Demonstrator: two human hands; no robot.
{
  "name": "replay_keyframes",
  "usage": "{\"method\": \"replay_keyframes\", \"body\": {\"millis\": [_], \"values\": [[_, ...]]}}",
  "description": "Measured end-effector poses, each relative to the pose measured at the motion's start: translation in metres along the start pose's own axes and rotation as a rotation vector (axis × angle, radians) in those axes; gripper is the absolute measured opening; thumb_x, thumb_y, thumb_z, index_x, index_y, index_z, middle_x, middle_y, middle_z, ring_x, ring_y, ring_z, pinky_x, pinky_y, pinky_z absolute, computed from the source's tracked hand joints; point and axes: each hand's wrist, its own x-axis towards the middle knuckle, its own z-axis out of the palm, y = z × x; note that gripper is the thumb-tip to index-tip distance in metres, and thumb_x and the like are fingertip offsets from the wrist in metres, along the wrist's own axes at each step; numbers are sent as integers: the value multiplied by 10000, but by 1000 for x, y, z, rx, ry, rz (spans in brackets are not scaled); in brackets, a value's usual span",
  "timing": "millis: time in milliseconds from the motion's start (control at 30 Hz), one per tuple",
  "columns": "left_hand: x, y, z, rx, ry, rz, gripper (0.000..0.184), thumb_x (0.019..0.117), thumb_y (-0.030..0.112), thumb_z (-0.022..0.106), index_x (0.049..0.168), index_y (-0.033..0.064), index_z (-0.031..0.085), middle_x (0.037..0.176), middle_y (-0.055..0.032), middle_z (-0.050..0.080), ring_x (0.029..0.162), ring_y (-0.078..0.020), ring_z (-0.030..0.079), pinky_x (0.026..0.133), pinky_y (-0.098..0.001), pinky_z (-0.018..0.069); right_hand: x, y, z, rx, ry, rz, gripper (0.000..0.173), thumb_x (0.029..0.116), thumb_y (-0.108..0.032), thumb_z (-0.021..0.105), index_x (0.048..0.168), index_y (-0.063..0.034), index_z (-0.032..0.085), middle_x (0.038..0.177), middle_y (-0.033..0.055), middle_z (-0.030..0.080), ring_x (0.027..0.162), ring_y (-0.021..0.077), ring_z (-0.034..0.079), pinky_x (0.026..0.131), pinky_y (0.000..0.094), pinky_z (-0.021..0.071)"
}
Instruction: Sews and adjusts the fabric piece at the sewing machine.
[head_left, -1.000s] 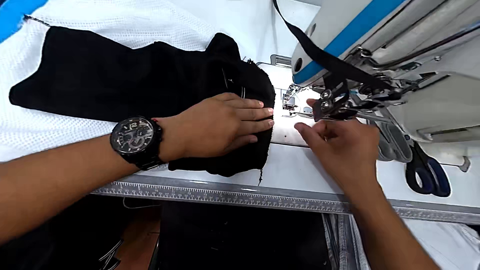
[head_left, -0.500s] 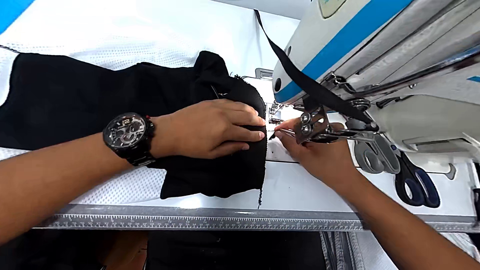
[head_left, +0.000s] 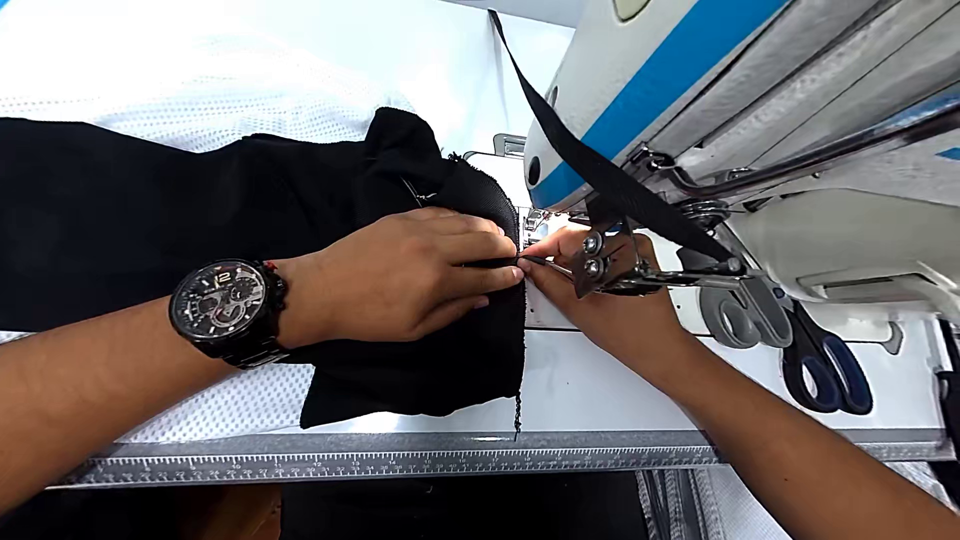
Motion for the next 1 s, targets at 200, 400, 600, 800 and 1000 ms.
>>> {"method": "replay_keyframes", "body": {"millis": [200, 400, 600, 800, 1000], "values": [[2, -1, 0, -36, -7, -34, 408, 1064, 350, 420, 1315, 212, 711, 1368, -90, 627, 1365, -279, 524, 1124, -450, 447, -10, -3, -4, -161, 146, -150, 176, 946, -239, 667, 993, -107, 773, 808, 43, 746, 656, 149, 674, 570, 366, 503], [10, -5, 1, -48, -20, -14, 408, 1061, 353, 426, 1301, 203, 720, 1354, -136, 615, 1340, -309, 529, 1119, -456, 444, -14, 0, -7, -240, 139, -175, 215, 974, -259, 659, 1053, -88, 764, 835, 77, 745, 678, 204, 683, 575, 404, 506], [16, -14, 4, -54, 8, 31, 394, 1058, 319, 438, 1267, 174, 739, 1294, -153, 632, 1294, -312, 550, 1088, -413, 463, -11, 1, -3, -303, 154, -147, 200, 951, -253, 640, 990, -109, 774, 802, 79, 737, 667, 223, 676, 569, 425, 470], [21, -23, 3, -41, 38, 62, 377, 1048, 279, 450, 1182, 121, 766, 1209, -154, 657, 1224, -300, 581, 1042, -386, 476, -8, 1, 0, -378, 201, -183, 169, 938, -222, 663, 966, -106, 783, 791, 90, 740, 675, 245, 688, 554, 416, 470], [23, -23, 0, -57, 49, 57, 358, 1041, 283, 468, 1156, 146, 778, 1193, -139, 671, 1185, -269, 607, 1002, -377, 497, -7, 0, 1, -418, 227, -239, 136, 951, -202, 655, 917, -109, 747, 745, 89, 703, 643, 253, 664, 519, 400, 440]]}}
